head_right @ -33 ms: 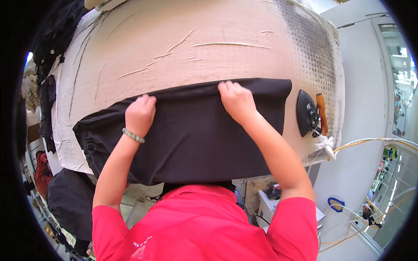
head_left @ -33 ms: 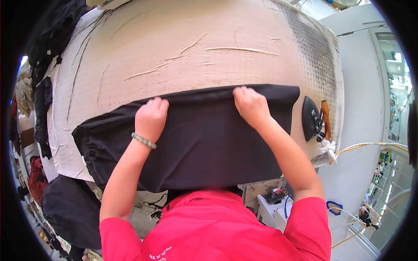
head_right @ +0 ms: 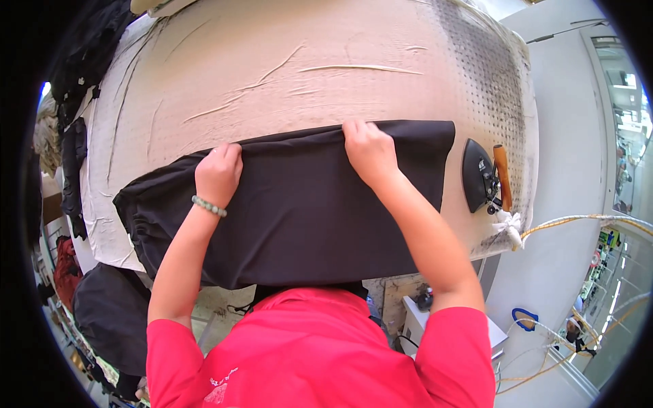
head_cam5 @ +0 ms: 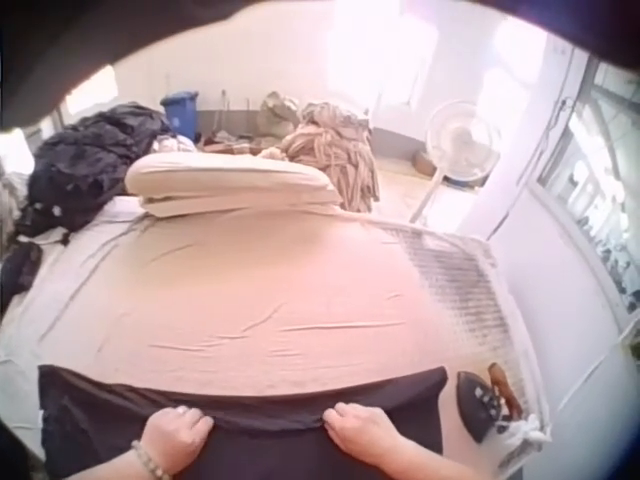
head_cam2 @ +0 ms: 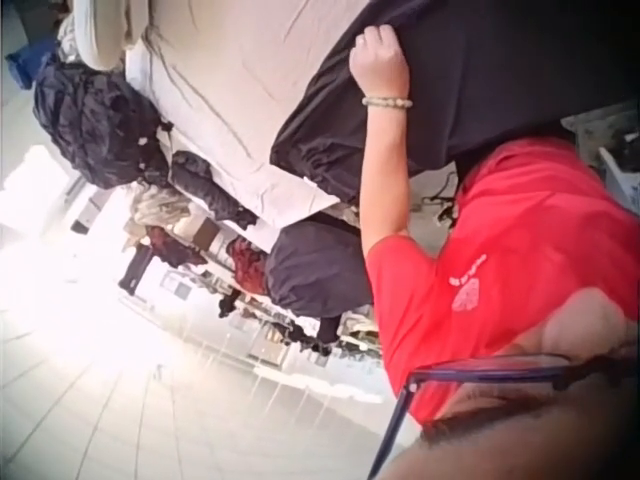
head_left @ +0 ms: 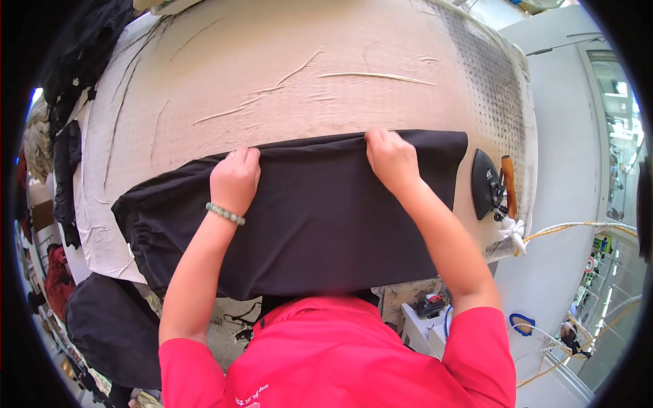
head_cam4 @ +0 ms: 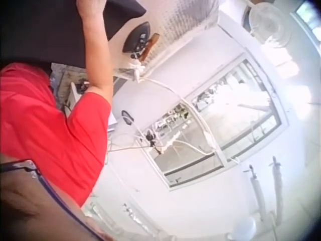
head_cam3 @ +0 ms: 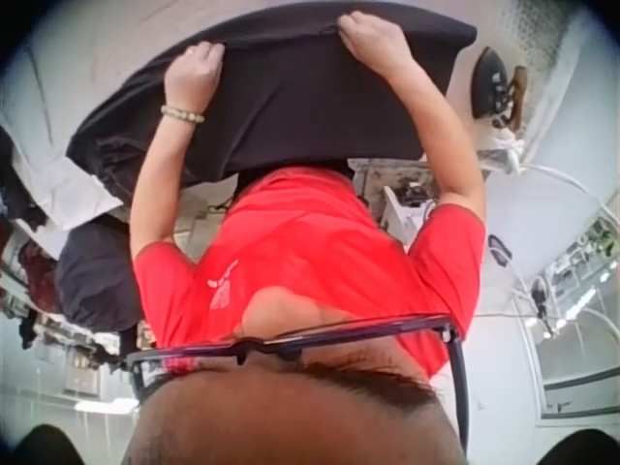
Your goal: Ironing black garments on an industrial ironing board in a manufacturing facility.
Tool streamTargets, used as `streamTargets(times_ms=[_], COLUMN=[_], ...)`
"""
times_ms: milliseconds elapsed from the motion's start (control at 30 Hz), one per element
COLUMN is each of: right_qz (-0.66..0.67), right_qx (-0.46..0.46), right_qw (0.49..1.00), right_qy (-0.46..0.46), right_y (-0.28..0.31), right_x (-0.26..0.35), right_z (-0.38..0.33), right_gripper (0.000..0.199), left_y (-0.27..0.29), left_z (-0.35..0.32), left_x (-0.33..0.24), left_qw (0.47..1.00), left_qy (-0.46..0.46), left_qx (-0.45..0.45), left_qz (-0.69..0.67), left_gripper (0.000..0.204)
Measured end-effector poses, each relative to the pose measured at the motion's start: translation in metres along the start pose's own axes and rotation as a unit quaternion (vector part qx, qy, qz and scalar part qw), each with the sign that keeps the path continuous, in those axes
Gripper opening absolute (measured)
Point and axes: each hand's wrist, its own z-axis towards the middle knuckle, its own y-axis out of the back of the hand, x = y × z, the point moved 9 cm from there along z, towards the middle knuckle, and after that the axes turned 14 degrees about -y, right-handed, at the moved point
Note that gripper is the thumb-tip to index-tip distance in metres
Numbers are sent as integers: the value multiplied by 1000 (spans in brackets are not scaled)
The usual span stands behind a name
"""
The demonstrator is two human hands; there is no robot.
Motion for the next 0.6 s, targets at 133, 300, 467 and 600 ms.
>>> streamTargets(times_ms=[133,300,467,600], right_qz=[24,103,2,12], right_qx=[-11,96,33,21], right_qw=[1000,988,973,949], right_qy=[14,62,-228,-313], right_y=[9,20,38,48], right_x=[38,58,-132,-210], right_z=[-7,-52,-52,-65], right_gripper=[8,44,35,45], left_y=[2,-1,14,9], left_z=[19,20,-7,-20], left_x=[-27,-68,10,7], left_qw=[995,993,995,996], left_qy=[-7,-77,79,75], left_qx=[-73,17,31,42], left_qz=[-71,-88,48,33], left_gripper=[18,38,39,48])
